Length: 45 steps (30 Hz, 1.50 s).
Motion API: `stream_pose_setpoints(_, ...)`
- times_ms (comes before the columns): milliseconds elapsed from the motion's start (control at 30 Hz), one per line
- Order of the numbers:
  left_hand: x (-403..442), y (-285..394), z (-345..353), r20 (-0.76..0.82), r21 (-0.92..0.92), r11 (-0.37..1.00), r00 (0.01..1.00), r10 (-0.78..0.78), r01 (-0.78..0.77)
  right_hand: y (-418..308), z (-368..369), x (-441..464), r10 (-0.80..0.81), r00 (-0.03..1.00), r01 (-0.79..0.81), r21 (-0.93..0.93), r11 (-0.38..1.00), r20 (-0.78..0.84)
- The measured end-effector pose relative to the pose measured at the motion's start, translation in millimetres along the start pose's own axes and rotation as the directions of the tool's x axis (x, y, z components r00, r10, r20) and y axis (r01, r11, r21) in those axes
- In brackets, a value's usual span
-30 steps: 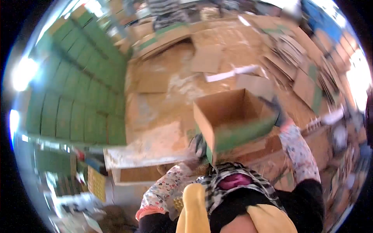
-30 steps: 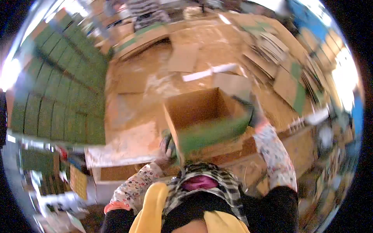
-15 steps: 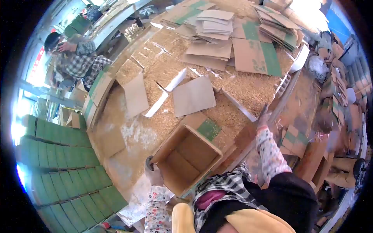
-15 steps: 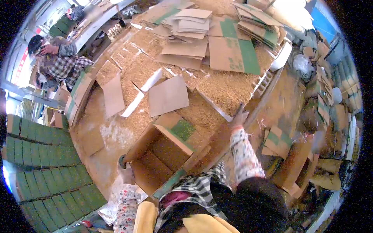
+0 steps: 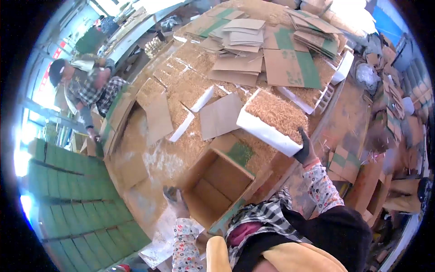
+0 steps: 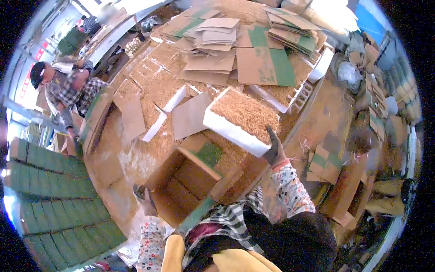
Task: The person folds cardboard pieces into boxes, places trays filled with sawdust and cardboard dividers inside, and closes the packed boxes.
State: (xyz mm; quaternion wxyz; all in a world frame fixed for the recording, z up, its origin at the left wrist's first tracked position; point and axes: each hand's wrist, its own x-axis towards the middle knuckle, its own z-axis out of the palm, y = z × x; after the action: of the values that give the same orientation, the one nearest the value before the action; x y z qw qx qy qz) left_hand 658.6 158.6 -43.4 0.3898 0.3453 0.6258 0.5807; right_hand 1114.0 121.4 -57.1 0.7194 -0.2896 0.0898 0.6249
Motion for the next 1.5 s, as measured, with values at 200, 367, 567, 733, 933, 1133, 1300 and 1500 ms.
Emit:
stream_pose_setpoints(200, 61.1, -51.3, -29.1, 0.089, -0.063, 0.963, 0.962, -0.257, 0.263, 8.1, 66.8, -47.4, 0.128, 0.903, 0.171, -0.618, 0.768, 0.409)
stream_pose_setpoints(367, 92.2, -29.2, 1.7, 0.209, -0.241, 0.912, 0.935, -0.285, 0.332, 40.9, 164.1, -39.0, 0.517, 0.832, -0.150, -0.814, 0.561, 0.203)
stream_pose_setpoints(567, 91.0, -45.5, -2.1, 0.335, -0.174, 0.981, 0.942, -0.021, 0.084, 137.0, 172.9, -29.6, 0.593, 0.792, -0.106, -0.925, 0.365, 0.143)
stream_pose_setpoints(733, 69.0, -22.8, -27.5, 0.360, -0.270, 0.863, 0.876, -0.320, 0.426, 163.6, 165.3, -51.5, 0.526, 0.825, -0.002, -0.930, 0.369, 0.206)
stream_pose_setpoints(933, 82.2, -65.0, -14.4, 0.207, 0.055, 0.997, 0.978, 0.037, -0.049, 181.7, 80.4, 29.6, 0.390, 0.863, 0.201, -0.926, 0.321, 0.322)
stream_pose_setpoints(1133, -0.1, 50.6, 26.4, 0.703, 0.626, 0.170, 0.645, 0.300, -0.761, 186.5, 90.9, 16.8, 0.208, 0.919, 0.394, -0.808, -0.437, 0.336)
stream_pose_setpoints(1300, -30.4, 3.7, 102.7, 0.780, 0.625, 0.100, 0.617, -0.102, -0.774, 156.9, 119.3, -17.0, -0.102, 0.501, 0.846, -0.511, -0.153, 0.859)
stream_pose_setpoints(1500, -30.9, -6.8, 140.2, 0.839, 0.517, 0.039, 0.497, -0.221, -0.855, 141.1, 38.1, 155.7, -0.507, 0.840, 0.284, -0.953, 0.110, 0.192)
